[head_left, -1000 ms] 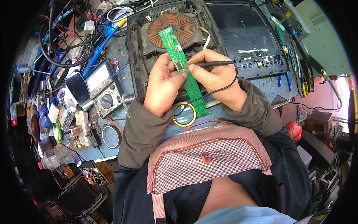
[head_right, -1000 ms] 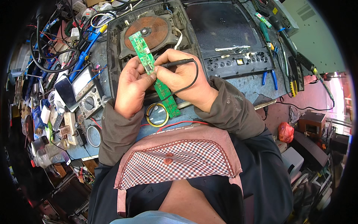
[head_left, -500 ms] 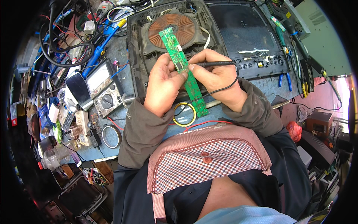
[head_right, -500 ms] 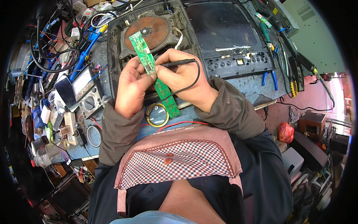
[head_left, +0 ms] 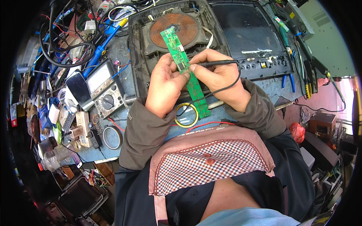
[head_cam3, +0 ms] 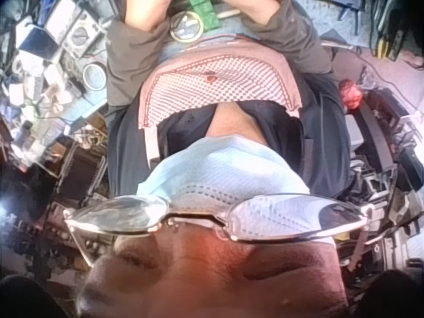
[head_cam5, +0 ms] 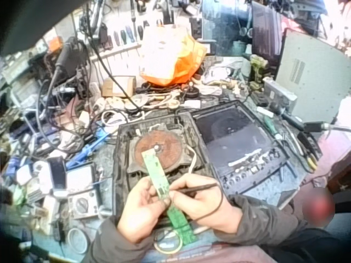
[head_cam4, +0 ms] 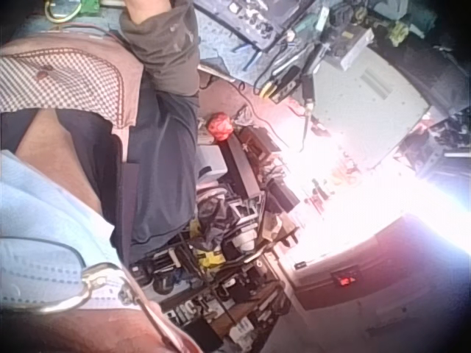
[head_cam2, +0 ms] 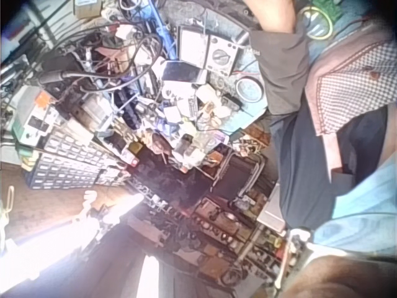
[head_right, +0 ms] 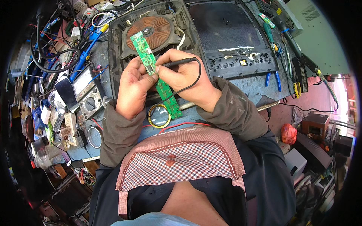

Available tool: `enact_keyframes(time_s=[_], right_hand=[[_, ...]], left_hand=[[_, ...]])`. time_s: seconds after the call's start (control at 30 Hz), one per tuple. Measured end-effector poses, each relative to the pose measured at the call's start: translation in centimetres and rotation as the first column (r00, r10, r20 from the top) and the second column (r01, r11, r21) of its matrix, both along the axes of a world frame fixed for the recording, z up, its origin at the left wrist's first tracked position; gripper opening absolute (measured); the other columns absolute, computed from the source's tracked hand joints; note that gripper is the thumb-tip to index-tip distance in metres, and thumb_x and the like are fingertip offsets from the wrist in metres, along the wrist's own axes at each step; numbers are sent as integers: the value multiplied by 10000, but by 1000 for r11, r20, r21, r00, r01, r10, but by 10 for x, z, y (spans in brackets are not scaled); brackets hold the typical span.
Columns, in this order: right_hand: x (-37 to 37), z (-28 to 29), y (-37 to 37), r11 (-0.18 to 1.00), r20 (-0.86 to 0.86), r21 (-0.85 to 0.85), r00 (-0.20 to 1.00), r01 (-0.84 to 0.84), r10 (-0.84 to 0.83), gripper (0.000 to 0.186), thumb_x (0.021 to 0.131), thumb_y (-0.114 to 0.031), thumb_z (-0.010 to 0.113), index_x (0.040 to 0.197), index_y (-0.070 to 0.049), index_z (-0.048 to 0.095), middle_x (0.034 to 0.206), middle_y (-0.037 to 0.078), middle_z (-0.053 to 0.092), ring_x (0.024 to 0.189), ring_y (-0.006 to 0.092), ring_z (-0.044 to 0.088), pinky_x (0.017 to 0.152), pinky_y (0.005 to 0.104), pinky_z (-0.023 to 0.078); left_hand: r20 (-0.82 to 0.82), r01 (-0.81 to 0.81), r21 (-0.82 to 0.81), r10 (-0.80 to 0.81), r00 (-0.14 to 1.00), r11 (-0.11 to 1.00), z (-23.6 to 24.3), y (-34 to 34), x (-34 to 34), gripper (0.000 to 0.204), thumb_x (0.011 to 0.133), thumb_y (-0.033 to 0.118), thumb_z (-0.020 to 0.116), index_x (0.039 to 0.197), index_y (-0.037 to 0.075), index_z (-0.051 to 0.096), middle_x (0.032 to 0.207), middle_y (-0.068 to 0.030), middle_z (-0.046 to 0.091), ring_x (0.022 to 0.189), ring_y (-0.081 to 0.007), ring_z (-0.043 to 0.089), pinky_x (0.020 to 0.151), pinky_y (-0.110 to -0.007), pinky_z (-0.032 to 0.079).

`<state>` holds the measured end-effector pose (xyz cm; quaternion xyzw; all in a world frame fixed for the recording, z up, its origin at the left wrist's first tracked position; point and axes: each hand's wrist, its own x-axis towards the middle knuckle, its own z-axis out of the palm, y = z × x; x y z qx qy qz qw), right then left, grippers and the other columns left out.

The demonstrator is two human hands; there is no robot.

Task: The person inspects a green circuit board using a multimeter and a magnifying glass, then wipes the board with a cloth. The person handles the board and tools throughout the clip.

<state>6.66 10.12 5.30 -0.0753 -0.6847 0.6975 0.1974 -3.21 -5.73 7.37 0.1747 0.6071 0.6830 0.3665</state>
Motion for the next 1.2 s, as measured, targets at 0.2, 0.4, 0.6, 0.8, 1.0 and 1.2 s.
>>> enact_keyframes(time_s=[0.2, 0.4, 0.6, 0.8, 1.0, 1.2], right_hand=[[2, 4, -3, 999, 25, -1, 999, 34, -34, 132, 962, -62, 722, 1038, 45, 732, 885, 61, 750, 787, 79, 677, 680, 277, 560], [0, 1, -2, 999, 5, 15, 1000, 30, -30, 128, 958, -64, 723, 1026, 44, 734, 884, 69, 748, 783, 83, 677, 676, 280, 557], [-1, -3, -2, 999, -38, 25, 999, 25, -24, 126, 952, -61, 725, 1021, 44, 736, 888, 76, 753, 788, 89, 682, 682, 285, 559], [-1, -2, -2, 1000, -24, -1, 999, 22, -22, 122, 950, -58, 726, 1019, 42, 736, 889, 75, 753, 793, 90, 684, 684, 284, 560], [-1, 0, -3, 1000, -9, 4, 1000, 19, -19, 118, 950, -57, 725, 1014, 42, 734, 885, 71, 749, 791, 89, 678, 678, 283, 554], [-1, -4, -2, 999, -49, 51, 999, 14, -12, 128, 940, -69, 733, 1011, 37, 737, 867, 72, 741, 784, 99, 674, 669, 291, 547]], left_hand=[[-6, -15, -8, 15, 1000, 1000, 1, 1, 2, 492, 992, -141, 607, 1459, -48, 481, 1260, -132, 715, 957, -106, 724, 791, -226, 564], [-9, -16, -12, 16, 1000, 1000, 1, 2, 1, 496, 992, -136, 606, 1462, -46, 476, 1250, -129, 715, 949, -102, 720, 773, -229, 562], [-7, -3, -3, 3, 1000, 1000, -1, -1, -1, 503, 988, -140, 598, 1465, -42, 475, 1259, -130, 710, 964, -111, 723, 792, -231, 565], [0, -7, -4, 7, 1000, 1000, 1, 0, 0, 499, 985, -145, 594, 1459, -38, 479, 1266, -133, 708, 1001, -118, 723, 817, -240, 572], [-12, -17, -15, 17, 1000, 1000, 2, 1, 0, 491, 983, -147, 597, 1450, -44, 485, 1249, -128, 711, 961, -112, 723, 788, -236, 568], [3, -22, -18, 22, 1000, 1000, 3, 0, 0, 494, 984, -142, 607, 1452, -50, 482, 1231, -121, 714, 933, -103, 721, 773, -226, 562]])
